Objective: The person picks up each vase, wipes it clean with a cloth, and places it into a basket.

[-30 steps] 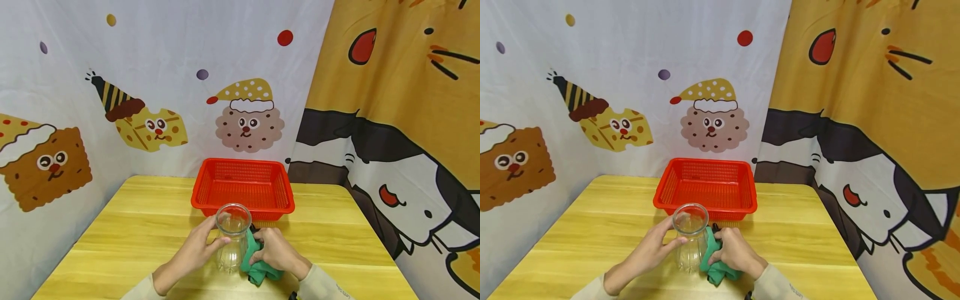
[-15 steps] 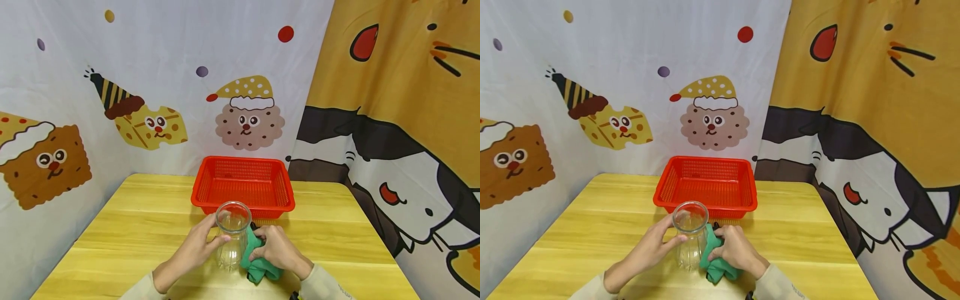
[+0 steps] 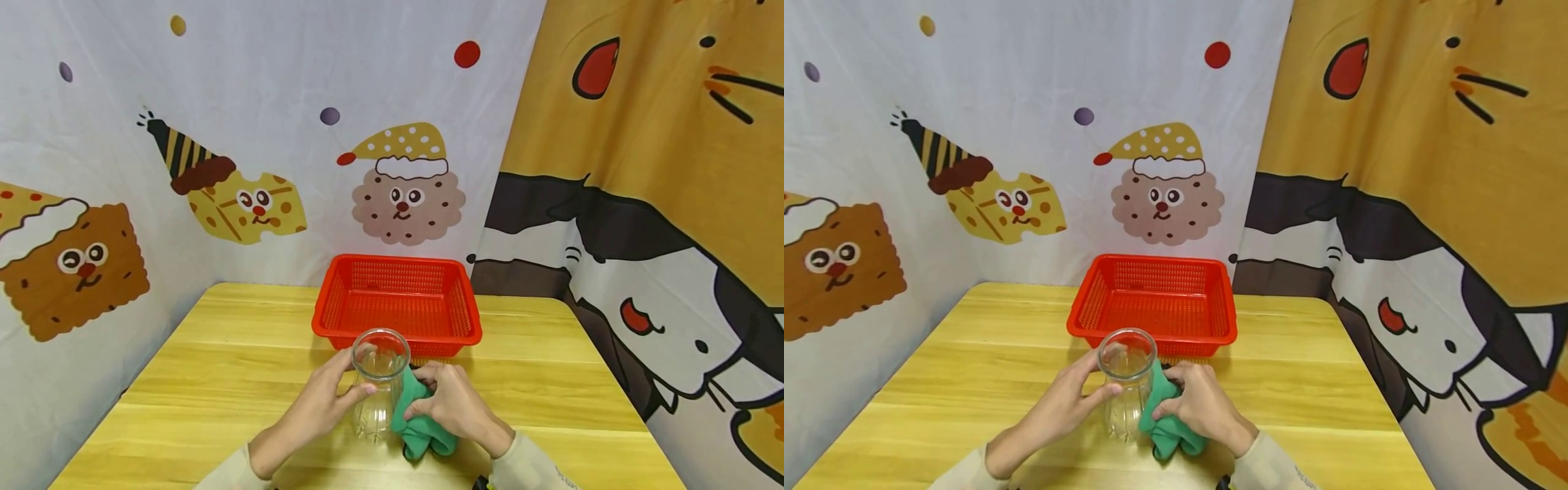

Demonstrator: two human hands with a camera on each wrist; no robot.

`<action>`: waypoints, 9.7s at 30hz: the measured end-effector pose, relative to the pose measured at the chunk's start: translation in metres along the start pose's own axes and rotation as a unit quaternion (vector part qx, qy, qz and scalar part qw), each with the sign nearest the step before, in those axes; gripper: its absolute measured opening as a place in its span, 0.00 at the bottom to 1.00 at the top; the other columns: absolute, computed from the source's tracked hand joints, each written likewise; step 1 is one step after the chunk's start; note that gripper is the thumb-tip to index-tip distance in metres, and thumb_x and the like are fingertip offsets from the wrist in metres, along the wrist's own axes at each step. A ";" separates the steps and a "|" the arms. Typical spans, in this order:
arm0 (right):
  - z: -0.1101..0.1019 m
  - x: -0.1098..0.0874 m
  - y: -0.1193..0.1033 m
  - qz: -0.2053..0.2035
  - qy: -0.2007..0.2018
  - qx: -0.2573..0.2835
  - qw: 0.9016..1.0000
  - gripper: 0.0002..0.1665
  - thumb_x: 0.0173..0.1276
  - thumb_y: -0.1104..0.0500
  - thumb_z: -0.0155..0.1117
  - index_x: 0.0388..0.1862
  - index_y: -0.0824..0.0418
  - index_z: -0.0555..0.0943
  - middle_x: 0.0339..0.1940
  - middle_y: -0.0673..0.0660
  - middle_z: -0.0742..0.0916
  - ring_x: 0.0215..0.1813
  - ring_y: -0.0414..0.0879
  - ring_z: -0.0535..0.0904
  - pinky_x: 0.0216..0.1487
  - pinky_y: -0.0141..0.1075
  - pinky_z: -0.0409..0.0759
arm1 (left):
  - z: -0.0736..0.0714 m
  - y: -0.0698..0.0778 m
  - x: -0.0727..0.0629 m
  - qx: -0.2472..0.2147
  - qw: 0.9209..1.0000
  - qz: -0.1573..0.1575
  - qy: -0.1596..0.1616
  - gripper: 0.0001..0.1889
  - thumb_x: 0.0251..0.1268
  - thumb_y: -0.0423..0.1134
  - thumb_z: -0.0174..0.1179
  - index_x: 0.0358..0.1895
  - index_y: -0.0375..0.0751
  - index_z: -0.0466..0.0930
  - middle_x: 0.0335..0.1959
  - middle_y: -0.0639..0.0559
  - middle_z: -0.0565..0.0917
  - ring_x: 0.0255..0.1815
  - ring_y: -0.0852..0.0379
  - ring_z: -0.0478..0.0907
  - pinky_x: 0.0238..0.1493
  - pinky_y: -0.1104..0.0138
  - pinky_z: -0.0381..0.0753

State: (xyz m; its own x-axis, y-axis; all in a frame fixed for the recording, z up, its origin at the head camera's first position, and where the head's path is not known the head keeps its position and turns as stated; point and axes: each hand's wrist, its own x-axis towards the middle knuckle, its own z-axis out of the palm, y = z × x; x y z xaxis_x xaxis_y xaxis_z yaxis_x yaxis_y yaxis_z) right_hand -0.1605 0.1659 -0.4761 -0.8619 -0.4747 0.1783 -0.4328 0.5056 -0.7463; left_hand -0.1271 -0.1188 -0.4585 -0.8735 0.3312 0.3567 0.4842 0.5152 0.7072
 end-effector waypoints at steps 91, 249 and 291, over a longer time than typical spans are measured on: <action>-0.010 0.001 -0.027 -0.090 0.089 -0.028 0.992 0.44 0.66 0.55 0.92 0.80 0.54 0.86 0.66 0.46 0.88 0.61 0.42 0.89 0.58 0.33 0.91 | -0.001 -0.001 -0.001 -0.002 1.000 -0.003 0.004 0.30 0.82 0.48 0.75 0.81 0.48 0.81 0.69 0.49 0.92 0.69 0.44 0.92 0.73 0.38 0.91; 0.000 0.000 0.015 -0.029 -0.062 -0.044 0.997 0.32 0.66 0.49 0.93 0.67 0.54 0.94 0.55 0.48 0.97 0.54 0.33 0.90 0.53 0.29 0.91 | 0.000 0.004 -0.002 -0.005 1.000 -0.027 0.003 0.33 0.79 0.48 0.77 0.82 0.50 0.80 0.70 0.51 0.92 0.69 0.42 0.92 0.74 0.37 0.90; -0.008 0.001 -0.007 -0.089 0.039 0.026 0.995 0.18 0.68 0.57 0.91 0.55 0.45 0.97 0.50 0.46 0.93 0.49 0.35 0.89 0.51 0.32 0.94 | 0.000 0.001 -0.002 0.006 1.000 0.005 0.011 0.32 0.80 0.48 0.76 0.82 0.49 0.80 0.69 0.51 0.92 0.67 0.46 0.93 0.72 0.40 0.93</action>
State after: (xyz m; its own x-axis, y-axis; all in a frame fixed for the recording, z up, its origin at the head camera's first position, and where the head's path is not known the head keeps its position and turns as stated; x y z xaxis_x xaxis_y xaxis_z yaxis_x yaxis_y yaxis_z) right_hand -0.1611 0.1679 -0.4654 -0.7913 -0.4947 0.3594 -0.5686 0.3793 -0.7299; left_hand -0.1248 -0.1187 -0.4581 -0.8691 0.3193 0.3779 0.4941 0.5215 0.6957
